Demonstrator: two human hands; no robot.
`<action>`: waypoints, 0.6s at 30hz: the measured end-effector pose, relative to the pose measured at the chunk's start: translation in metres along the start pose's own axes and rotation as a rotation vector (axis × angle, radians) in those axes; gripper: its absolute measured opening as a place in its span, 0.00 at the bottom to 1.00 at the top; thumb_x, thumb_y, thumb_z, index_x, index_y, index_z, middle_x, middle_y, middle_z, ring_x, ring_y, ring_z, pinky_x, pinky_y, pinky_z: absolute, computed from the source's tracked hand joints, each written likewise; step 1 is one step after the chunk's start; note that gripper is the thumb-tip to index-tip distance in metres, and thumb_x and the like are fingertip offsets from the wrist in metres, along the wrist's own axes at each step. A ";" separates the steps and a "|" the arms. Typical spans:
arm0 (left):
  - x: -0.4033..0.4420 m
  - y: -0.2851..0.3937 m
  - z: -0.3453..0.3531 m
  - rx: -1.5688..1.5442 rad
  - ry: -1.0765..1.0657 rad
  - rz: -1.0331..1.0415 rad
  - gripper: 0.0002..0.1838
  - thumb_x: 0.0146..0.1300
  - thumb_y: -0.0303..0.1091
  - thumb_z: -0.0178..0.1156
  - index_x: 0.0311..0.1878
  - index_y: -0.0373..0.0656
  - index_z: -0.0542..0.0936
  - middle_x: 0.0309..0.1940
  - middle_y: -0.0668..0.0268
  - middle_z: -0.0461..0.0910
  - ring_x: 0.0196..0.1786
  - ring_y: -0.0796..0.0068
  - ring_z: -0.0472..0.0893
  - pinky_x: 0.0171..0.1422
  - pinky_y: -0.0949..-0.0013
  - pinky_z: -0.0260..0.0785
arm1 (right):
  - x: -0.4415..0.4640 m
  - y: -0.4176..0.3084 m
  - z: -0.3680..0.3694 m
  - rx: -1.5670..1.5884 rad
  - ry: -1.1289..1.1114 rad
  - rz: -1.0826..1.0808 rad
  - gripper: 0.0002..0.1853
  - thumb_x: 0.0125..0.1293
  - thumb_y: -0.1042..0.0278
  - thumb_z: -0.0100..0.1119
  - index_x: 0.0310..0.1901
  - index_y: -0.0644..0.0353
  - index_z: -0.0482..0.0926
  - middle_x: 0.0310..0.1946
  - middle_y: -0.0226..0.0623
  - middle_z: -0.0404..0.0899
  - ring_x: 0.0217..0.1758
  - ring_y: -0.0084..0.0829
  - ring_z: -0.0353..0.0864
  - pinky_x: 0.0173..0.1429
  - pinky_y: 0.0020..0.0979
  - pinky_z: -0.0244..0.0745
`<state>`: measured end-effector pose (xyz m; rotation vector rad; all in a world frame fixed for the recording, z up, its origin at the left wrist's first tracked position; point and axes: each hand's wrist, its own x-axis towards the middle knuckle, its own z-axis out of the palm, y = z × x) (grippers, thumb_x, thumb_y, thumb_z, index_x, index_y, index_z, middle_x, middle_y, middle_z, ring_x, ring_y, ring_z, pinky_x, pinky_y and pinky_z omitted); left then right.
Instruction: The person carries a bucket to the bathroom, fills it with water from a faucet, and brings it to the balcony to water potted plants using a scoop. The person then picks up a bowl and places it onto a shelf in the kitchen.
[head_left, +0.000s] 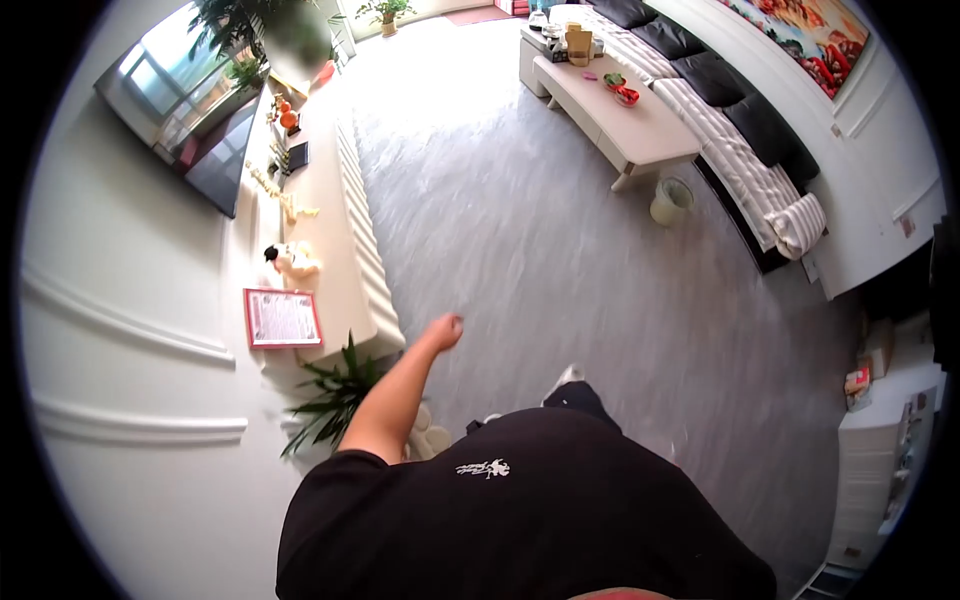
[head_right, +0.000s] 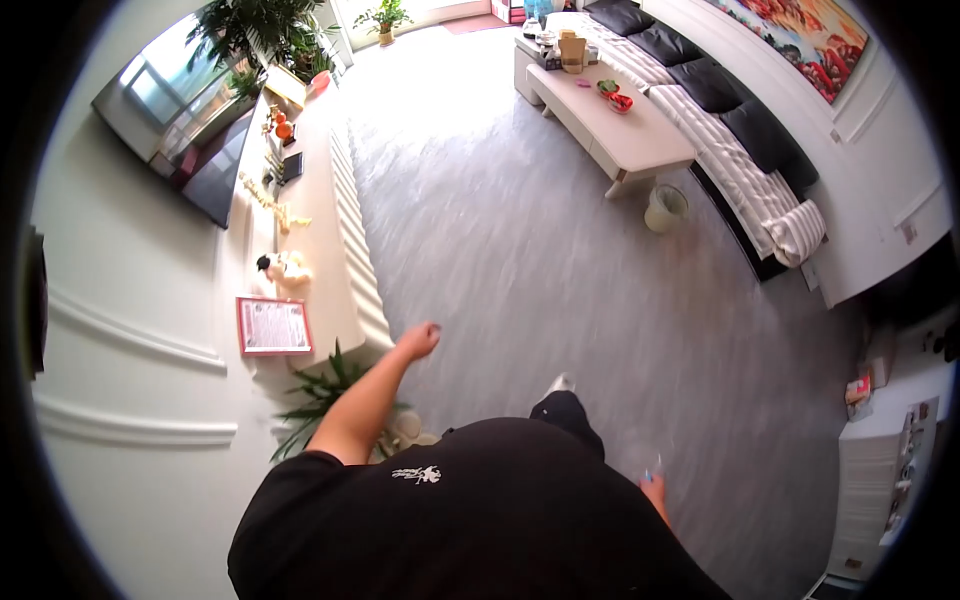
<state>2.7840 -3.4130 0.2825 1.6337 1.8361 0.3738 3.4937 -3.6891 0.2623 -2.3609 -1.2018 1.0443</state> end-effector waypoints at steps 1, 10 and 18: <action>0.060 0.026 -0.023 -0.085 0.051 0.081 0.18 0.67 0.42 0.55 0.56 0.48 0.83 0.48 0.48 0.85 0.52 0.48 0.84 0.57 0.53 0.76 | 0.020 -0.005 -0.002 -0.046 0.002 0.071 0.09 0.57 0.67 0.62 0.34 0.64 0.82 0.24 0.43 0.81 0.26 0.36 0.81 0.32 0.41 0.74; 0.289 0.015 0.000 -0.021 -0.071 -0.296 0.24 0.61 0.43 0.58 0.56 0.41 0.83 0.54 0.46 0.83 0.59 0.48 0.82 0.64 0.54 0.74 | 0.384 -0.287 -0.022 -0.276 -0.069 -0.211 0.19 0.55 0.62 0.66 0.45 0.65 0.82 0.33 0.51 0.85 0.39 0.51 0.86 0.46 0.47 0.77; 0.173 -0.020 0.055 -0.281 -0.576 -0.919 0.15 0.58 0.41 0.56 0.34 0.40 0.86 0.35 0.53 0.87 0.41 0.55 0.87 0.47 0.50 0.78 | 0.749 -0.765 0.016 -0.251 -0.282 -0.612 0.24 0.58 0.58 0.71 0.53 0.63 0.81 0.41 0.45 0.86 0.44 0.40 0.85 0.51 0.40 0.79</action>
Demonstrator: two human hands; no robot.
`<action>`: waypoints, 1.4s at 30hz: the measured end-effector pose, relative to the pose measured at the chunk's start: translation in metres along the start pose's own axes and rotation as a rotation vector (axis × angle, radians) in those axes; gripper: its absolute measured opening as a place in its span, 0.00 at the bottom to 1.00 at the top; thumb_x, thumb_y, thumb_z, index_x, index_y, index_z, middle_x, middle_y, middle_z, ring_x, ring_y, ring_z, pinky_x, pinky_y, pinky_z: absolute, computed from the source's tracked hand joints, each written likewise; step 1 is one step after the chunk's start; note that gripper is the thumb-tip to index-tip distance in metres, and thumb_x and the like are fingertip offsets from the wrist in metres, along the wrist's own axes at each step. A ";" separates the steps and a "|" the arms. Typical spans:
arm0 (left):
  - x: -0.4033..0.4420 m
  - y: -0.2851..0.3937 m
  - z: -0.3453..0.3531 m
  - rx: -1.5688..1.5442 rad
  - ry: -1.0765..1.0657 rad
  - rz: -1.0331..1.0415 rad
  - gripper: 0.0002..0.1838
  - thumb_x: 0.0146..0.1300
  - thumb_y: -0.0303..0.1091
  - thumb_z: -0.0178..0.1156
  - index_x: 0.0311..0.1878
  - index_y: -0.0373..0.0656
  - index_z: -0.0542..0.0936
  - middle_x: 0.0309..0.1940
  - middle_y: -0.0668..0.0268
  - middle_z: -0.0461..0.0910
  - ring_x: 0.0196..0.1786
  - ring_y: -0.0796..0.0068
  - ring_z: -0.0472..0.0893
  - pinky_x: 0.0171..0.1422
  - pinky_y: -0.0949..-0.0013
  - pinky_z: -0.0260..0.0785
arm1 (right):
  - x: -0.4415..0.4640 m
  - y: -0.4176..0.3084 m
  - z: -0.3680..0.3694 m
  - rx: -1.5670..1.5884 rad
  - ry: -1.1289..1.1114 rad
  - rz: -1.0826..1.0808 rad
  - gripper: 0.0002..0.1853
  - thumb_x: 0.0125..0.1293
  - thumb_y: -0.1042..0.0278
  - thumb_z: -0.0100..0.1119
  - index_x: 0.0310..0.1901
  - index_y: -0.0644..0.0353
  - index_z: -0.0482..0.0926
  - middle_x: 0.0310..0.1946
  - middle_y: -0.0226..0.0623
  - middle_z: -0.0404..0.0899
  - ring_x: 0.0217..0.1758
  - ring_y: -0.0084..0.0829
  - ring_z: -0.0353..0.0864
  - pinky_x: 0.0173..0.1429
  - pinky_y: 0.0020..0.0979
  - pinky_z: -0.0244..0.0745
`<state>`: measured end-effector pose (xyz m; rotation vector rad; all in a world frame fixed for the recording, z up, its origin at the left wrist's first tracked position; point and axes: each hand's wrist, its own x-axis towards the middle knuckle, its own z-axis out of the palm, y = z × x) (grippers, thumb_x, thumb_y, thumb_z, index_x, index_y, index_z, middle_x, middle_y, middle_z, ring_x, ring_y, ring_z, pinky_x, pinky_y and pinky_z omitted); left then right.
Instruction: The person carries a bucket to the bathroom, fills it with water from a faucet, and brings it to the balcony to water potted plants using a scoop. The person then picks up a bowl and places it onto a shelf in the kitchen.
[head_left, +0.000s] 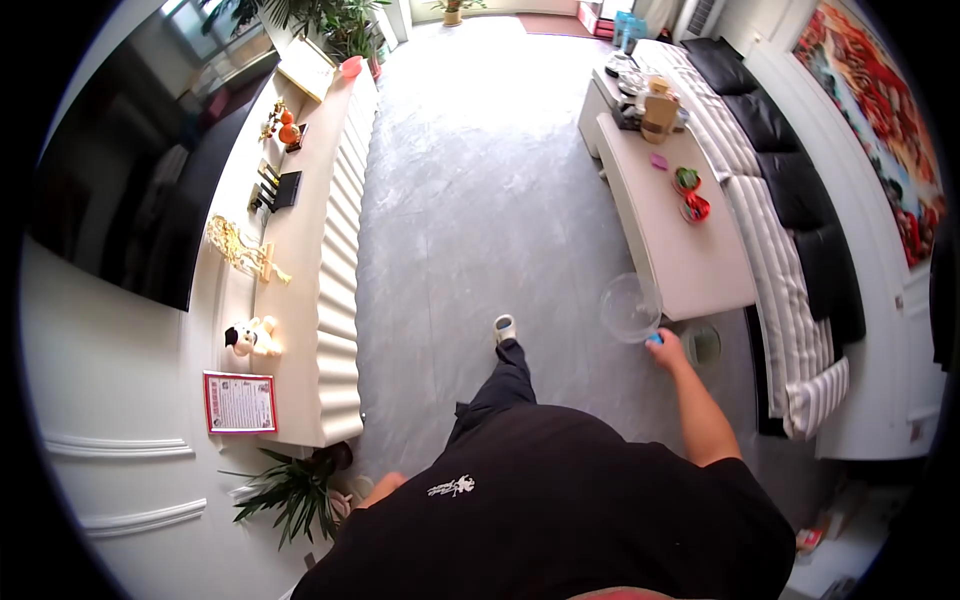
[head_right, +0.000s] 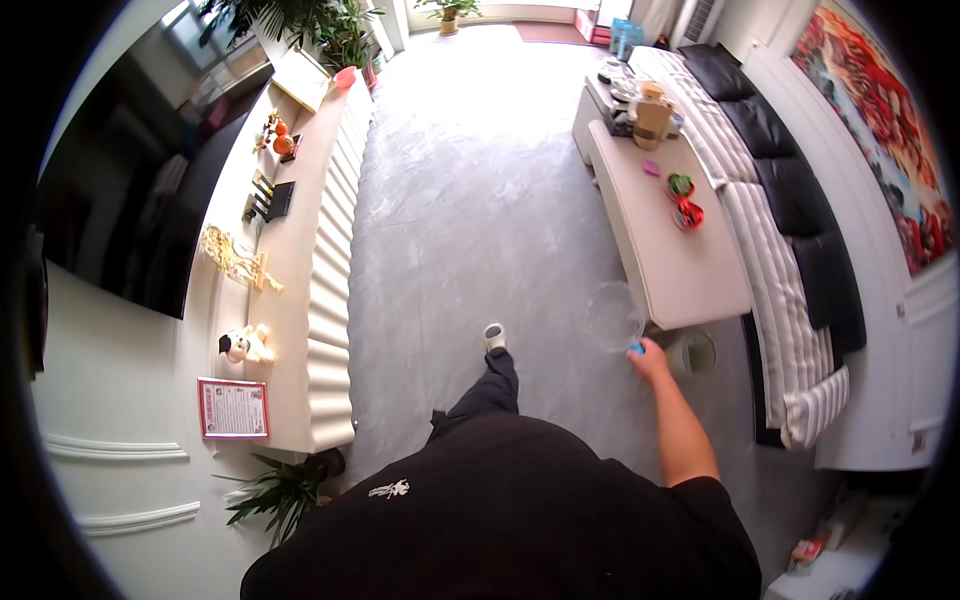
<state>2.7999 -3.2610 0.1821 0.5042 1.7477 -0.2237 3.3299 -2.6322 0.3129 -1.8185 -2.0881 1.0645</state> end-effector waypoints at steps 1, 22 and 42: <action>0.007 0.001 -0.010 -0.026 -0.036 -0.053 0.15 0.58 0.41 0.55 0.33 0.40 0.86 0.35 0.53 0.87 0.40 0.55 0.86 0.46 0.50 0.78 | 0.058 -0.008 0.002 0.057 0.044 -0.050 0.19 0.61 0.62 0.69 0.51 0.61 0.80 0.33 0.38 0.82 0.32 0.32 0.79 0.37 0.36 0.75; 0.179 0.798 -0.815 -0.054 0.757 0.722 0.20 0.63 0.39 0.60 0.57 0.46 0.81 0.48 0.53 0.86 0.50 0.53 0.85 0.57 0.57 0.77 | 0.477 -0.055 0.013 -0.141 -0.036 0.428 0.11 0.58 0.63 0.67 0.32 0.64 0.82 0.22 0.35 0.80 0.23 0.33 0.81 0.30 0.39 0.74; 0.414 0.665 -1.401 -0.041 0.878 -0.063 0.39 0.59 0.38 0.65 0.74 0.47 0.63 0.72 0.57 0.67 0.75 0.54 0.66 0.72 0.53 0.69 | 0.983 -0.694 0.166 0.516 -0.131 0.344 0.15 0.68 0.70 0.61 0.56 0.59 0.77 0.28 0.32 0.76 0.20 0.22 0.73 0.22 0.27 0.68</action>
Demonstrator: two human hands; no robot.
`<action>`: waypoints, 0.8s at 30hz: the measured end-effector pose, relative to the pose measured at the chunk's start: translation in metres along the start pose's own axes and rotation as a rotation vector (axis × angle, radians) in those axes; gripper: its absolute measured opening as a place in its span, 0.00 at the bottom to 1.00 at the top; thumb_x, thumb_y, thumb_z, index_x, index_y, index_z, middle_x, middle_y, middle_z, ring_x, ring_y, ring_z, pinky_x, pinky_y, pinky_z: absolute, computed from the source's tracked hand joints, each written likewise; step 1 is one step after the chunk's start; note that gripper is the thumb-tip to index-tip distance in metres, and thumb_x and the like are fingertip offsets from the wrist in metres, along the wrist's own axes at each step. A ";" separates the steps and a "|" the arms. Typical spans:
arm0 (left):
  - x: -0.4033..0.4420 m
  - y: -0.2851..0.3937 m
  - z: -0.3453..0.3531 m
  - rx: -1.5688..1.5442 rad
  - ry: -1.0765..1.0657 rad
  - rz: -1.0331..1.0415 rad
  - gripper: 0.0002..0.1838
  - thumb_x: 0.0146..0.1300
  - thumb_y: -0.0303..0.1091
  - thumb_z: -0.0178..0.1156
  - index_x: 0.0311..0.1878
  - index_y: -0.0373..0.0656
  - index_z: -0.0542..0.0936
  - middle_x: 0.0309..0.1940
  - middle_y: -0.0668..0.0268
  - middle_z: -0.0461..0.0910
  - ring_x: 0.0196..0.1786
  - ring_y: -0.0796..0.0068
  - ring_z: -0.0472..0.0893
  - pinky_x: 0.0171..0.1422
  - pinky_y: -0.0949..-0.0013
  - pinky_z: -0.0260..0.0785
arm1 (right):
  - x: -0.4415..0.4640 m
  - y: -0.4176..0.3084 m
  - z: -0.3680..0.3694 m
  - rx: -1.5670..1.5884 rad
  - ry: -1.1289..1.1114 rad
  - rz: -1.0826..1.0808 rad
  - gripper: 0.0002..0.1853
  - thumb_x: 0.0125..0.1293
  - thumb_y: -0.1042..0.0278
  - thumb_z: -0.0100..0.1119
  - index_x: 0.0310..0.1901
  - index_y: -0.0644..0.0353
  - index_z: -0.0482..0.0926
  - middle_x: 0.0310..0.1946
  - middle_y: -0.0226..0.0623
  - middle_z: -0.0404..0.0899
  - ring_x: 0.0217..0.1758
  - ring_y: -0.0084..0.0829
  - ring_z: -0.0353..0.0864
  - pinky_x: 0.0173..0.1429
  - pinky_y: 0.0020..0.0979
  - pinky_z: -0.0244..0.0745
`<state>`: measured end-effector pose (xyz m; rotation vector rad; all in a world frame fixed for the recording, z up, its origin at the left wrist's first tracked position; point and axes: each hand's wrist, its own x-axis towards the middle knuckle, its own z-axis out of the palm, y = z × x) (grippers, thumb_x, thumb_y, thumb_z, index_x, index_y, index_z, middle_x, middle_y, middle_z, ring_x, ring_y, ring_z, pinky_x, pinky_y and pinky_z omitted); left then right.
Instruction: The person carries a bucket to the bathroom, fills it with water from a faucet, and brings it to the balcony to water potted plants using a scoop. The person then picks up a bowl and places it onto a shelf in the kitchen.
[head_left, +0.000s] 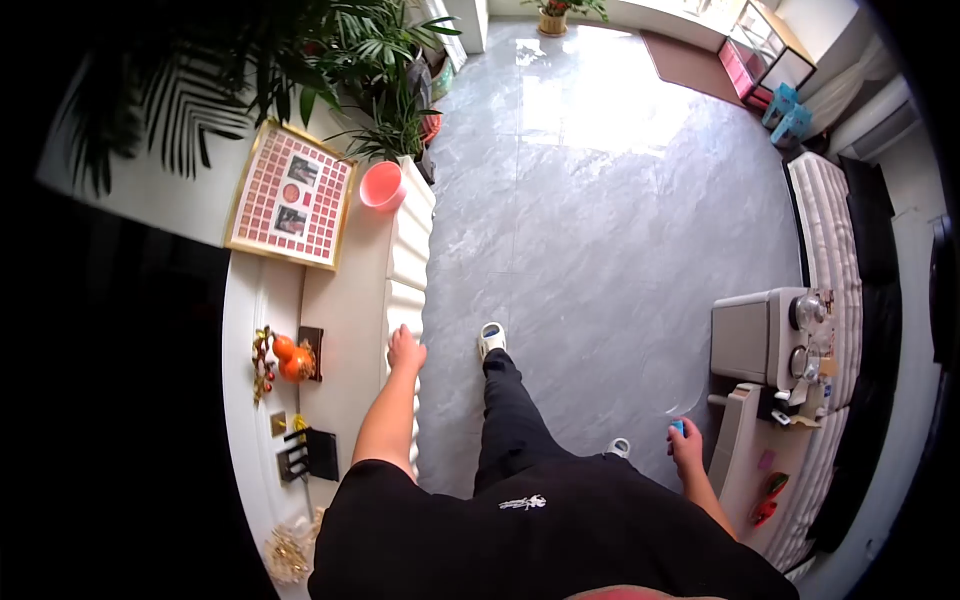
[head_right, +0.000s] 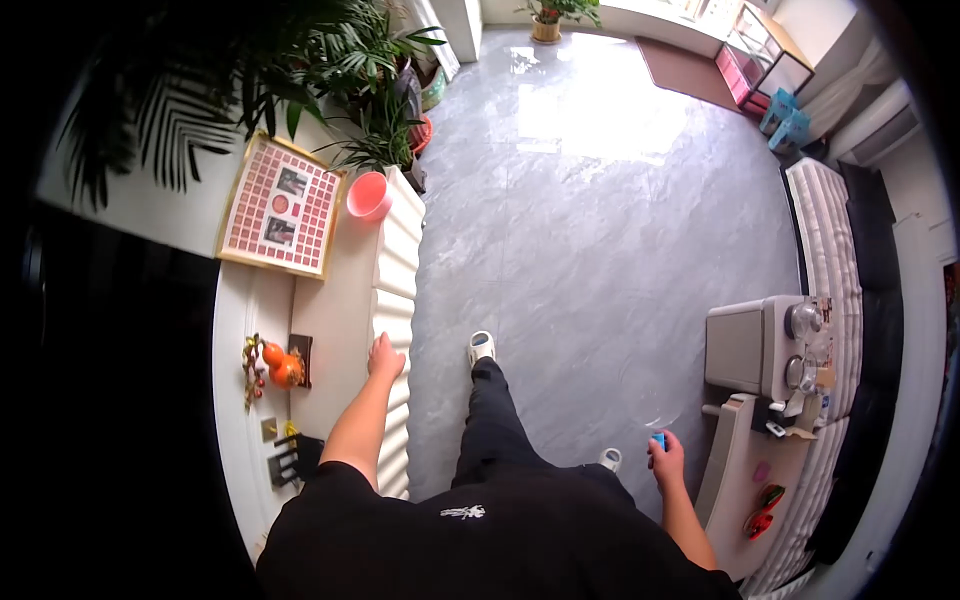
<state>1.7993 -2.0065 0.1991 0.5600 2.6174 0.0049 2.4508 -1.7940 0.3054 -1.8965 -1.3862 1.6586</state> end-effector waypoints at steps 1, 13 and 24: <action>0.074 0.010 -0.014 0.020 0.049 0.050 0.41 0.59 0.37 0.65 0.76 0.47 0.61 0.73 0.57 0.65 0.76 0.54 0.65 0.73 0.52 0.68 | -0.014 -0.013 0.037 -0.018 0.046 0.116 0.14 0.68 0.71 0.62 0.55 0.60 0.77 0.27 0.32 0.77 0.20 0.22 0.73 0.22 0.26 0.68; 0.413 0.119 -0.116 0.145 0.008 0.044 0.38 0.64 0.40 0.65 0.76 0.52 0.61 0.75 0.60 0.64 0.78 0.57 0.63 0.78 0.43 0.57 | -0.061 -0.144 0.187 -0.025 0.112 0.418 0.14 0.67 0.73 0.62 0.53 0.61 0.77 0.28 0.31 0.76 0.22 0.21 0.72 0.26 0.26 0.70; 0.392 0.129 -0.098 0.073 0.267 0.249 0.08 0.69 0.34 0.56 0.47 0.43 0.78 0.47 0.55 0.80 0.51 0.48 0.81 0.53 0.47 0.74 | -0.061 -0.147 0.235 0.037 0.132 0.341 0.16 0.66 0.73 0.64 0.55 0.60 0.77 0.28 0.29 0.77 0.24 0.20 0.73 0.28 0.25 0.70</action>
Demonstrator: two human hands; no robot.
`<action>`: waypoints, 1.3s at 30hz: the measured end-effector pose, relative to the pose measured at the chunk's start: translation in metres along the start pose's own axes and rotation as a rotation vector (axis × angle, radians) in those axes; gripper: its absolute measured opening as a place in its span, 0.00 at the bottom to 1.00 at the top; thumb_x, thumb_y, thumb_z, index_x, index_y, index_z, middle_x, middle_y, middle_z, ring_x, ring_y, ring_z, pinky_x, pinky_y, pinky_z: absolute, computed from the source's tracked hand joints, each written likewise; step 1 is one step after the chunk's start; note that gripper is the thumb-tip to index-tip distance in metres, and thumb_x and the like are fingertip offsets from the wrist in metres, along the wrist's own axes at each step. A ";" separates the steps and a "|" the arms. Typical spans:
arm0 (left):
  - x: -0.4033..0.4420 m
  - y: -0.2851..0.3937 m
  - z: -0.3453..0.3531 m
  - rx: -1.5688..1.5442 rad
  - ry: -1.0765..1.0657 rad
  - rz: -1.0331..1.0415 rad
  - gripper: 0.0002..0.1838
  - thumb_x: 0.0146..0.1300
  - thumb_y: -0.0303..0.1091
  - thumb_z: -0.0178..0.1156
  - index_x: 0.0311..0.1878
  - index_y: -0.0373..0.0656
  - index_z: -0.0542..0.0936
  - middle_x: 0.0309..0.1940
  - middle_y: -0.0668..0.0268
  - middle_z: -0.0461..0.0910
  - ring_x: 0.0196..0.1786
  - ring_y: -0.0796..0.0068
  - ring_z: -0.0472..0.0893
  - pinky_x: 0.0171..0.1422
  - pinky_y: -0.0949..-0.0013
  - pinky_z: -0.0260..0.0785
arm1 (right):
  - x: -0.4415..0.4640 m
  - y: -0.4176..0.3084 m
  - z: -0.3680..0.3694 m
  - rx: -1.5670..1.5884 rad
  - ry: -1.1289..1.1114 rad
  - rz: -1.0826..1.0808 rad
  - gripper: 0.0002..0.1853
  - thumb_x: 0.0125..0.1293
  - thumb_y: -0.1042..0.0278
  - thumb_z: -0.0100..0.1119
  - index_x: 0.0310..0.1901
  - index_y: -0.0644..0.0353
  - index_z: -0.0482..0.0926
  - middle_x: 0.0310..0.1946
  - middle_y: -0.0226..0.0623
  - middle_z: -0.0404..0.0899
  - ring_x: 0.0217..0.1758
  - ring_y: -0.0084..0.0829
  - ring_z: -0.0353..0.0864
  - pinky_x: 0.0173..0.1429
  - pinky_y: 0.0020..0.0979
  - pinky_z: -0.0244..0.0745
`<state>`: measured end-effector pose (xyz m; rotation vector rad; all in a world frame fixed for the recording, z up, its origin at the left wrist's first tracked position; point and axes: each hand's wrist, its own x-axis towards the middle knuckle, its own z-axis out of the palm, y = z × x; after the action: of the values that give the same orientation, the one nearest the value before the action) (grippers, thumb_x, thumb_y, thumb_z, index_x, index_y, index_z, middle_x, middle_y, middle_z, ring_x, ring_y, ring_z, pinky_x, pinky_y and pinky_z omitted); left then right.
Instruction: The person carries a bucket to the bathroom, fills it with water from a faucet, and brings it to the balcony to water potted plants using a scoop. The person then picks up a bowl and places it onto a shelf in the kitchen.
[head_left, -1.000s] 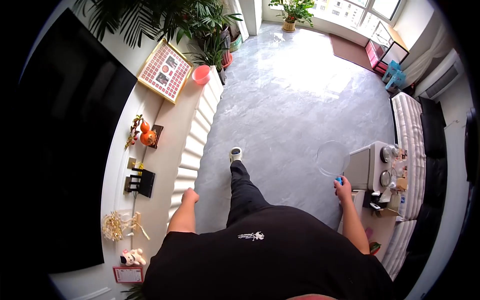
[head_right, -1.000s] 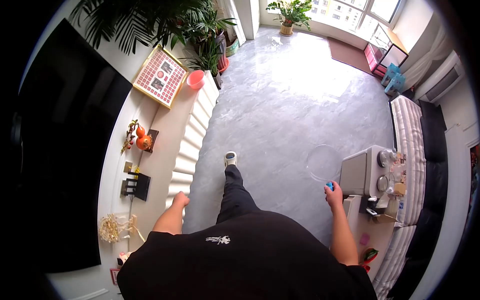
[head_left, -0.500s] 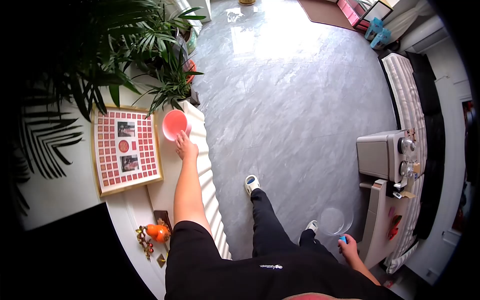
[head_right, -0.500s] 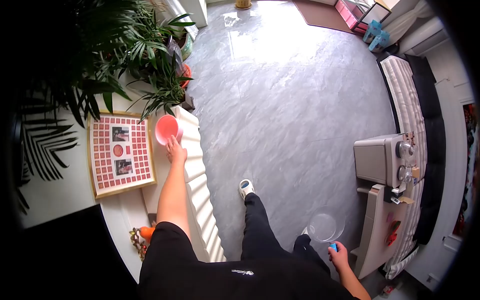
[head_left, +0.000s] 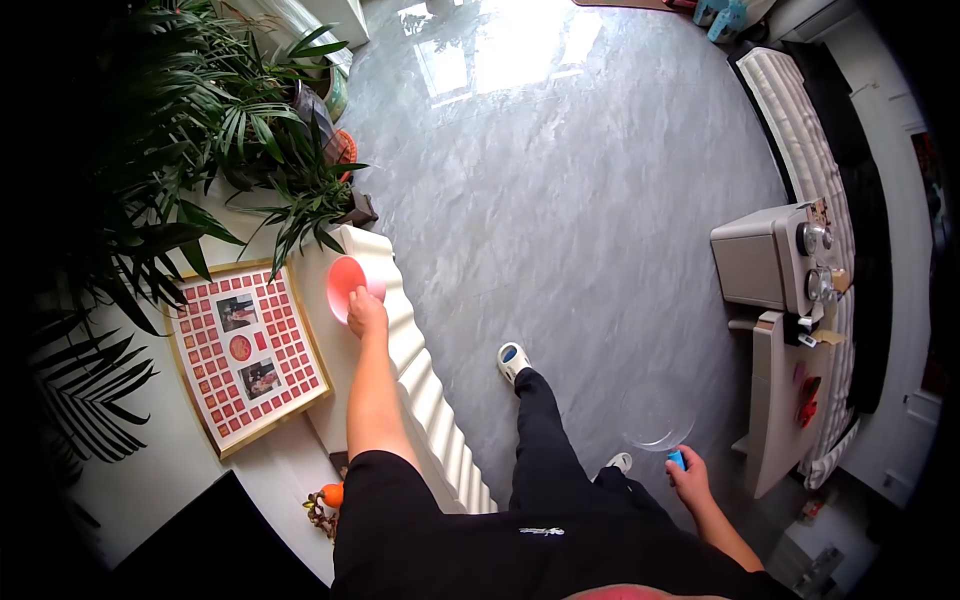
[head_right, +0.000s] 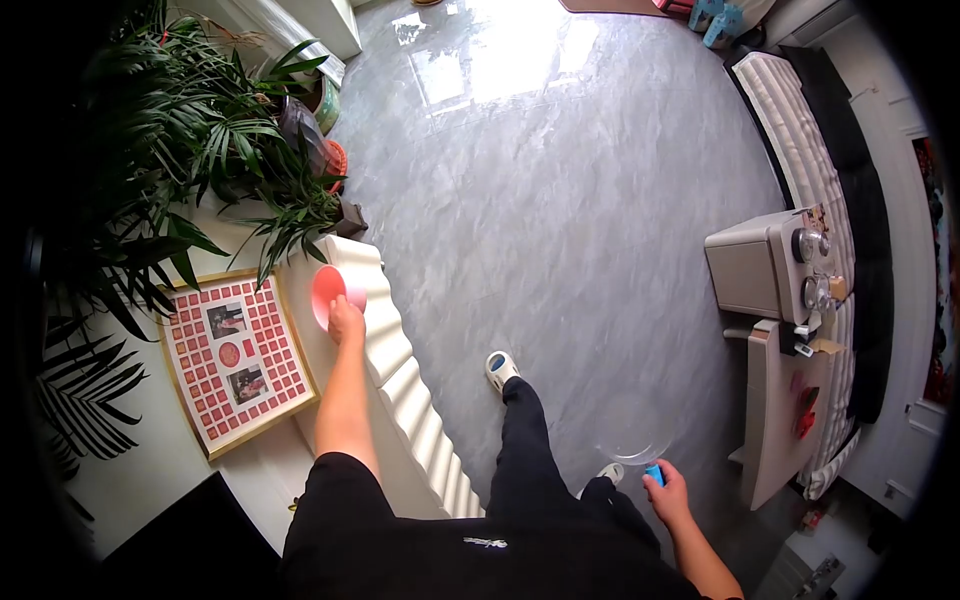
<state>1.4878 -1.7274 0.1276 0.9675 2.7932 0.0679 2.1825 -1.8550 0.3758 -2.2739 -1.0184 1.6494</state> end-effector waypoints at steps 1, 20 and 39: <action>-0.022 0.017 -0.012 -0.093 0.015 0.067 0.07 0.69 0.33 0.56 0.47 0.42 0.78 0.47 0.55 0.79 0.51 0.48 0.81 0.53 0.49 0.75 | 0.000 0.001 0.001 -0.002 0.005 -0.023 0.16 0.66 0.73 0.65 0.55 0.59 0.78 0.29 0.29 0.77 0.24 0.20 0.73 0.28 0.26 0.71; -0.703 0.298 -0.273 -0.439 -0.106 2.258 0.09 0.55 0.25 0.62 0.39 0.49 0.82 0.36 0.70 0.76 0.43 0.68 0.79 0.52 0.63 0.73 | -0.205 0.215 -0.148 0.305 0.466 -0.476 0.23 0.68 0.62 0.68 0.61 0.60 0.78 0.43 0.37 0.84 0.44 0.28 0.80 0.52 0.33 0.76; -1.215 0.444 -0.160 0.256 -0.708 2.790 0.20 0.59 0.37 0.69 0.55 0.48 0.81 0.57 0.63 0.80 0.69 0.61 0.73 0.82 0.46 0.52 | -0.342 0.601 -0.422 0.641 0.645 -0.217 0.23 0.65 0.65 0.67 0.61 0.63 0.79 0.42 0.36 0.85 0.45 0.27 0.82 0.53 0.33 0.76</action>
<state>2.6639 -2.1249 0.5237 2.6859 -0.6022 -0.1990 2.7603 -2.4068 0.5098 -1.9373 -0.4636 0.8655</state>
